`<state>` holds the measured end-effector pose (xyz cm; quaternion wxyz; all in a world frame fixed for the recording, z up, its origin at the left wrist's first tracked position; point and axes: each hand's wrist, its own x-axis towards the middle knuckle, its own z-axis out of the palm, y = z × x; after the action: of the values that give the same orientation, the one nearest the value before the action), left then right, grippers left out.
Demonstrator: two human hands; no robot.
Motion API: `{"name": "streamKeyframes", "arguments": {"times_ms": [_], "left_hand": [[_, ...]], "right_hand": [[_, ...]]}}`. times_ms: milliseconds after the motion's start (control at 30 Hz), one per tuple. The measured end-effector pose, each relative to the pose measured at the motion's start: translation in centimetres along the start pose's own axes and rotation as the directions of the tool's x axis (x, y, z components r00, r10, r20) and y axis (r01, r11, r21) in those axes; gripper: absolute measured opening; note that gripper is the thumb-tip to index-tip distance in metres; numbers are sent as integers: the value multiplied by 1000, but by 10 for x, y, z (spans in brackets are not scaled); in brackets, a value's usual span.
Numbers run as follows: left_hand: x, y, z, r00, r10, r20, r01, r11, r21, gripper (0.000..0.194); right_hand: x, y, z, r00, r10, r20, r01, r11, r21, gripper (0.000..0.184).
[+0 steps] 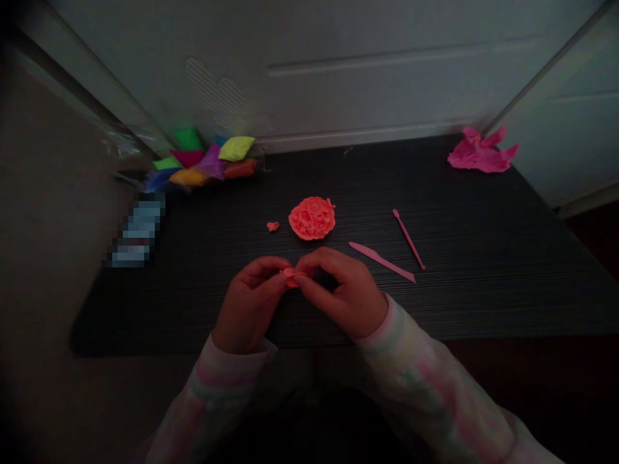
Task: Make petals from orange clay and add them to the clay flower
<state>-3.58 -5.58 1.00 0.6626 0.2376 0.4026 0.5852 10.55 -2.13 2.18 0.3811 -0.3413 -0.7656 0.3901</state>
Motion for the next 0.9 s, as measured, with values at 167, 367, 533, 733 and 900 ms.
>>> {"name": "streamKeyframes", "arguments": {"times_ms": [167, 367, 533, 733, 900], "left_hand": [[0, 1, 2, 1000, 5, -21, -4, 1000, 11, 11], [2, -1, 1, 998, 41, -47, -41, 999, -2, 9], [2, 0, 2, 995, 64, -73, -65, 998, -18, 8], [1, 2, 4, 998, 42, -55, -43, 999, -18, 9], [0, 2, 4, 999, 24, -42, -24, 1000, 3, 8]], "right_hand": [[1, 1, -1, 999, -50, 19, 50, 998, -44, 3], [1, 2, -1, 999, -36, -5, 36, 999, -31, 10], [-1, 3, 2, 994, 62, -95, -67, 996, -52, 14], [0, 0, 2, 989, 129, -70, -131, 991, -13, 7], [0, -1, 1, 989, 136, -60, -135, 991, 13, 8]]}}
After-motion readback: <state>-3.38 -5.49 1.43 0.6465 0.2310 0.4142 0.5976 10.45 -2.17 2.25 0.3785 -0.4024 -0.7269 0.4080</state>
